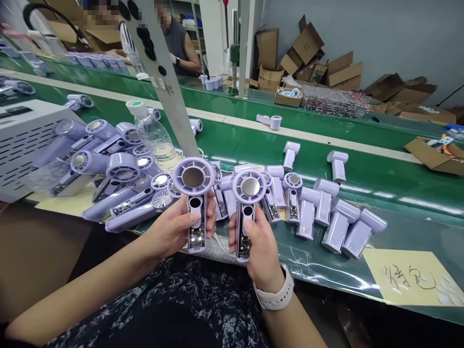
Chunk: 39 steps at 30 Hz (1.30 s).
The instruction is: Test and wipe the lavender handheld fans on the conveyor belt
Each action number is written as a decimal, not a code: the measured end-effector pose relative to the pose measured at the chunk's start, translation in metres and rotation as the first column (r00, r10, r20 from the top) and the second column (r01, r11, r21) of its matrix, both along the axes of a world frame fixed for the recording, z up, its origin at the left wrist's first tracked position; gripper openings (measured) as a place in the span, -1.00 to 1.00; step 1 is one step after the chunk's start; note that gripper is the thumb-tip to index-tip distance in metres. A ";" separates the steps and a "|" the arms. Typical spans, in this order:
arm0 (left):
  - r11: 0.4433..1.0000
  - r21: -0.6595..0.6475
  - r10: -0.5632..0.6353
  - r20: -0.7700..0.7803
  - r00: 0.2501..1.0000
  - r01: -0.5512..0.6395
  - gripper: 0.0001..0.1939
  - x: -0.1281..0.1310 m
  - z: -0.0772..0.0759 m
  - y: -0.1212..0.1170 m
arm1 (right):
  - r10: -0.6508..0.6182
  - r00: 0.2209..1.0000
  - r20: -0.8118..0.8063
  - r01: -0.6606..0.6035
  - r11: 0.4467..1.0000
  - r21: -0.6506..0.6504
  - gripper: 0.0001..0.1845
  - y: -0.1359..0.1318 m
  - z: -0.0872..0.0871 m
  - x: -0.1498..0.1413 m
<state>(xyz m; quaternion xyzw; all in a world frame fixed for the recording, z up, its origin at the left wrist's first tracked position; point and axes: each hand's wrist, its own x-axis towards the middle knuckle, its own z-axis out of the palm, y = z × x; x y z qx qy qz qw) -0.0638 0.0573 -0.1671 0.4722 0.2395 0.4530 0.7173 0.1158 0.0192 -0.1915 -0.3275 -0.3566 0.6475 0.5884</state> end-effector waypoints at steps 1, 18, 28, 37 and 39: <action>1.000 -0.004 0.004 0.000 1.000 -0.004 -0.67 0.000 0.001 0.000 | -0.001 1.000 -0.001 0.001 1.000 -0.004 -0.71 0.000 0.000 0.000; 0.998 0.006 -0.055 -0.048 0.997 0.055 -0.72 0.003 -0.009 0.001 | -0.020 0.998 -0.060 0.017 0.999 -0.042 -0.72 -0.007 -0.002 0.007; 0.993 -0.066 0.080 -0.221 0.972 -0.096 -0.50 0.007 -0.010 0.000 | 0.062 0.979 -0.192 -0.071 0.997 -0.039 -0.53 -0.003 -0.004 0.008; 0.995 -0.086 -0.054 -0.064 0.996 0.049 -0.57 0.003 0.002 -0.016 | -0.031 0.975 -0.220 0.008 0.994 -0.105 -0.70 -0.018 0.016 0.006; 0.996 -0.067 -0.057 -0.045 0.997 0.054 -0.58 0.002 0.009 -0.018 | -0.052 0.980 -0.191 0.038 0.996 -0.075 -0.73 -0.019 0.020 0.007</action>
